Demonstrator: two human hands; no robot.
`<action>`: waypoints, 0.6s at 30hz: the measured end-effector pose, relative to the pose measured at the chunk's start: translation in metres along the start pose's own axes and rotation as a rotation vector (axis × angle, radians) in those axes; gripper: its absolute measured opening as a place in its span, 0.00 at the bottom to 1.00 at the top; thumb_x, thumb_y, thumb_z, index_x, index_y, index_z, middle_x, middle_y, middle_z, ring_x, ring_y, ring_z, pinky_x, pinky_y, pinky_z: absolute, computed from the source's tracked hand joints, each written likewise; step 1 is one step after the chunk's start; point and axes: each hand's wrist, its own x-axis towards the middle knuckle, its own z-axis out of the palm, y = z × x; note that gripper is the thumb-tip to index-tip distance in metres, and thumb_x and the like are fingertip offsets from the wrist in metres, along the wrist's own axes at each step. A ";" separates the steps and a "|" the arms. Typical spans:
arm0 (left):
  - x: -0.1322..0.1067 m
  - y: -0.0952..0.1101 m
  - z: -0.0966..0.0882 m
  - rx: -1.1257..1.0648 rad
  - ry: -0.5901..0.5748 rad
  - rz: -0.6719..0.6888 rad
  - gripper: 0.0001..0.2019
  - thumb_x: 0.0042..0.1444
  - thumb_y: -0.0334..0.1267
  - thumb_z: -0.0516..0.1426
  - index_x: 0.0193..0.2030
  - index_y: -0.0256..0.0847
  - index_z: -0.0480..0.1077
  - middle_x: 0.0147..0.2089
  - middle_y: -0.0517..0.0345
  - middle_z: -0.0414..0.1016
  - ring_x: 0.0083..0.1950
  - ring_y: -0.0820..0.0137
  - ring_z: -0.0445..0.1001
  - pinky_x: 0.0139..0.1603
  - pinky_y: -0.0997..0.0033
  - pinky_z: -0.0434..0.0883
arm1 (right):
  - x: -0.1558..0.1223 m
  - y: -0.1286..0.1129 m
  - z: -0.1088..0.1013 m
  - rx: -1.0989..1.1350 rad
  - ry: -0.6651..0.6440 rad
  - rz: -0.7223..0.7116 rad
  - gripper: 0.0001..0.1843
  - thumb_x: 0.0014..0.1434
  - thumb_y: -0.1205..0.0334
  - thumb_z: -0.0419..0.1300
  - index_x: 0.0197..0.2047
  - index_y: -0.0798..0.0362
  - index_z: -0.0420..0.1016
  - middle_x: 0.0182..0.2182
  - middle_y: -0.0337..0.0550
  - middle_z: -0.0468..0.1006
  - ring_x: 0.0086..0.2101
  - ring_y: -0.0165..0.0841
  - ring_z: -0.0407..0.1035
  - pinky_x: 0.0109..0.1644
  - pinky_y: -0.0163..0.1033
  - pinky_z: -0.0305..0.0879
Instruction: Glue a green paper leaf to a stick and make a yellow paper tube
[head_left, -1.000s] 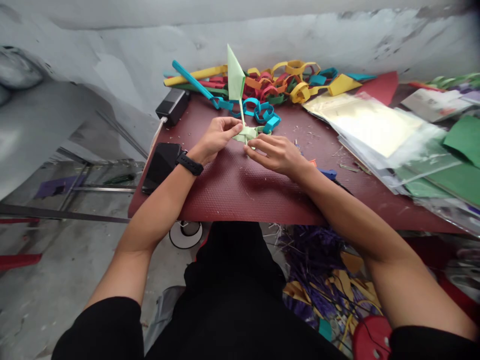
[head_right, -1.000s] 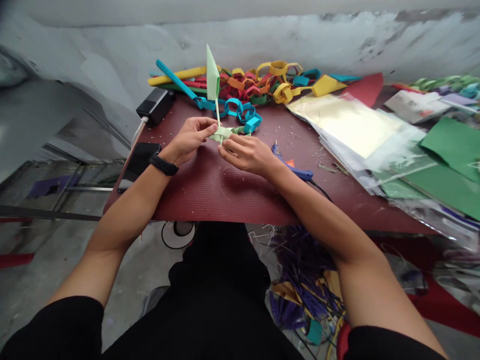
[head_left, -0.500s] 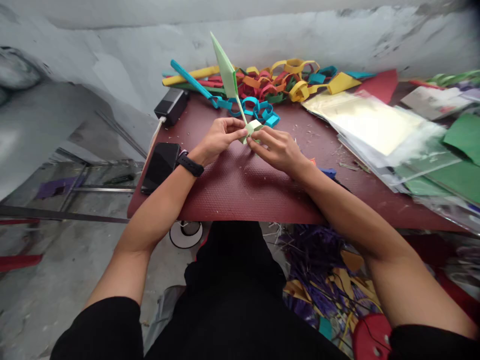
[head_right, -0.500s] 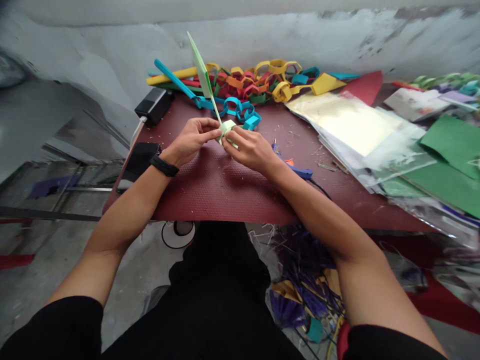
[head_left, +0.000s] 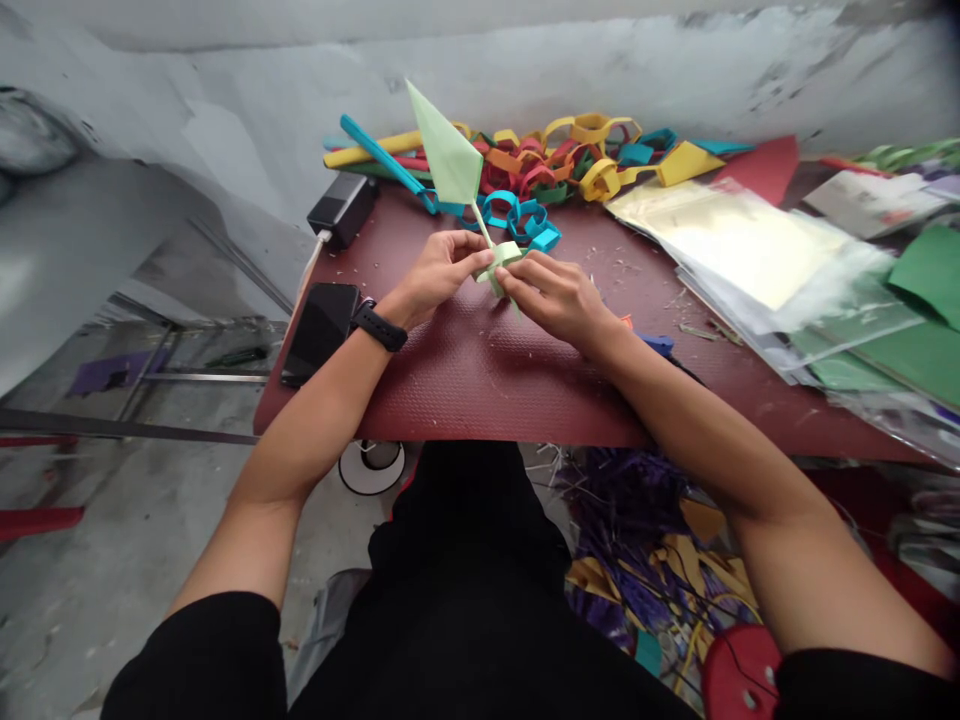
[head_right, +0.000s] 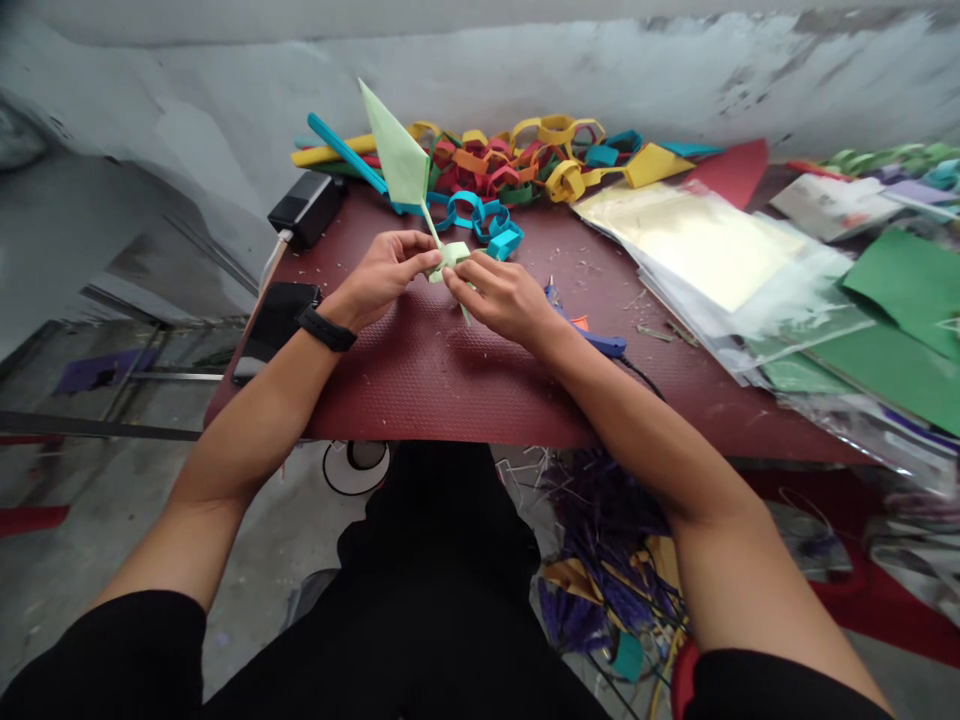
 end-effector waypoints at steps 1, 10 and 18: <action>0.001 -0.003 -0.001 -0.003 -0.008 0.015 0.04 0.63 0.31 0.71 0.39 0.37 0.81 0.39 0.57 0.82 0.38 0.76 0.77 0.42 0.76 0.75 | -0.001 0.001 0.001 0.009 -0.002 0.007 0.15 0.83 0.66 0.50 0.56 0.55 0.79 0.42 0.46 0.81 0.42 0.34 0.74 0.40 0.39 0.69; 0.001 -0.004 -0.003 -0.003 -0.006 0.072 0.25 0.46 0.50 0.81 0.42 0.37 0.80 0.41 0.53 0.85 0.43 0.68 0.83 0.49 0.66 0.81 | 0.001 -0.002 0.002 -0.021 0.021 -0.037 0.16 0.82 0.68 0.50 0.60 0.57 0.78 0.42 0.47 0.82 0.41 0.34 0.75 0.39 0.38 0.71; 0.000 0.000 -0.003 -0.013 0.011 0.037 0.26 0.44 0.51 0.82 0.41 0.38 0.80 0.42 0.54 0.86 0.43 0.68 0.83 0.50 0.66 0.81 | -0.005 0.006 0.012 0.073 0.167 -0.043 0.13 0.81 0.67 0.53 0.61 0.51 0.77 0.46 0.45 0.82 0.41 0.33 0.75 0.41 0.39 0.72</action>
